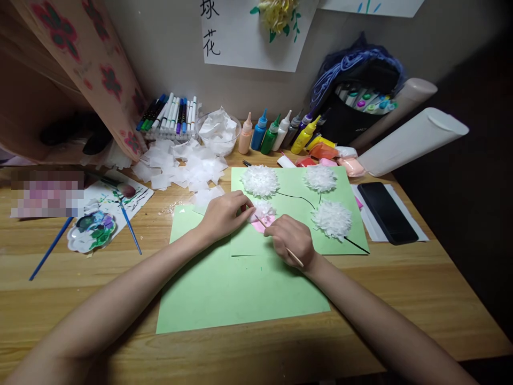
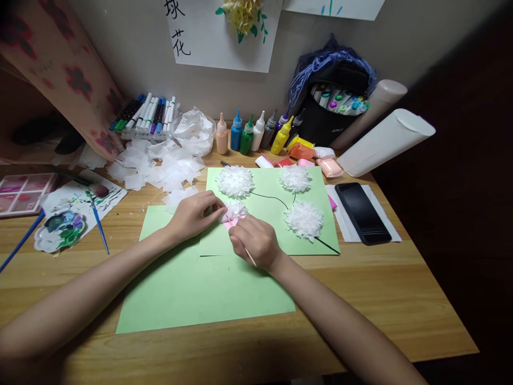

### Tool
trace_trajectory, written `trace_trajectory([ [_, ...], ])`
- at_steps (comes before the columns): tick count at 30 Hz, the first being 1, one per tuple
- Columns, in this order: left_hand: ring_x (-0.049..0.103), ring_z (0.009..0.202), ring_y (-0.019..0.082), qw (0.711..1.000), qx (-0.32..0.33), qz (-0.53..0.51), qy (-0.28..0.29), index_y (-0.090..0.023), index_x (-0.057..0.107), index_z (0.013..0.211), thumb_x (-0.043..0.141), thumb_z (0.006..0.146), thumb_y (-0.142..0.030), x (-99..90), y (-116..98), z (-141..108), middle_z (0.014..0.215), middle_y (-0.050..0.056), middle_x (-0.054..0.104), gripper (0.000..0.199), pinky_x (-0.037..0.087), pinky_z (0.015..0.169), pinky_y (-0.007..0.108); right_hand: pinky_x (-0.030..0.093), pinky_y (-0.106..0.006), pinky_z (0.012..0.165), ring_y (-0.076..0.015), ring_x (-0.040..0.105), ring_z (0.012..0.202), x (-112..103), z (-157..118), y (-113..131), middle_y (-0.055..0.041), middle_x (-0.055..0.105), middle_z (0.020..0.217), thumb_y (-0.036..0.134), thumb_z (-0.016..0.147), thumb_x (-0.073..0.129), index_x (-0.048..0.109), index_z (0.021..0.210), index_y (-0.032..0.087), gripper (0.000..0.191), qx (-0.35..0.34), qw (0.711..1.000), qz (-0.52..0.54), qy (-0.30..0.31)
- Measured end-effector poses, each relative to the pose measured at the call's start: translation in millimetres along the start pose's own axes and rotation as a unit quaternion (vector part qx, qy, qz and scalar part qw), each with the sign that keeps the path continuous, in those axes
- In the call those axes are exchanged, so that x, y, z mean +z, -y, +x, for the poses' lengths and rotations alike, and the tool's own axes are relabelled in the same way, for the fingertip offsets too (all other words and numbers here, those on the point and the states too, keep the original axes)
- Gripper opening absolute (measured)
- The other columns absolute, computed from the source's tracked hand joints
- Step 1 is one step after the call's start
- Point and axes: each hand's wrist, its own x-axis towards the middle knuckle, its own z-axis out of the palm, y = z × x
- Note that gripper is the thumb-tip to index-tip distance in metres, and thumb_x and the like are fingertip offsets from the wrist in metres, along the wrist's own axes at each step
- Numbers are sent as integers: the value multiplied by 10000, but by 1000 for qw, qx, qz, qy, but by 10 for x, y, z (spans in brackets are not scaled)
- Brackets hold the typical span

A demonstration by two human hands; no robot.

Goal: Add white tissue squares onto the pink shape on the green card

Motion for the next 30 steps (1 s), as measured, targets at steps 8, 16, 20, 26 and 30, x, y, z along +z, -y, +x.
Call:
trace_trajectory([
  [8,527,649,112,1000,-19,-15,-7,-183,616,855,508,894,-317,23,15,5,752,2,622,177,355,589,237,380,-327,563,-179,478,588,12,23,-12,-55,598,642,173,946,351,570,785,189,272,28,999,-16,23],
  [16,548,645,144,996,-63,-55,-22,-180,544,858,431,923,-308,43,38,3,728,16,621,182,375,603,259,387,-315,566,-166,486,584,39,37,-22,-51,577,627,124,942,354,551,771,177,267,46,999,2,-13],
  [20,551,653,157,995,-82,-58,-20,-190,521,835,411,926,-308,33,34,3,729,18,617,185,376,615,272,403,-306,564,-158,482,576,43,50,-14,-44,569,613,115,949,344,551,769,173,281,58,998,10,-29],
  [26,556,663,159,994,-86,-58,-18,-192,514,815,413,923,-313,33,37,9,739,18,619,190,373,619,272,420,-292,548,-154,528,566,71,157,21,-30,574,587,133,958,348,538,707,184,320,125,992,-18,-29],
  [30,559,662,159,995,-86,-55,-15,-189,519,817,413,921,-310,28,36,15,740,21,624,192,371,613,272,448,-284,556,-151,589,592,91,246,38,-32,615,623,169,967,353,539,685,187,338,212,976,-2,-42],
])
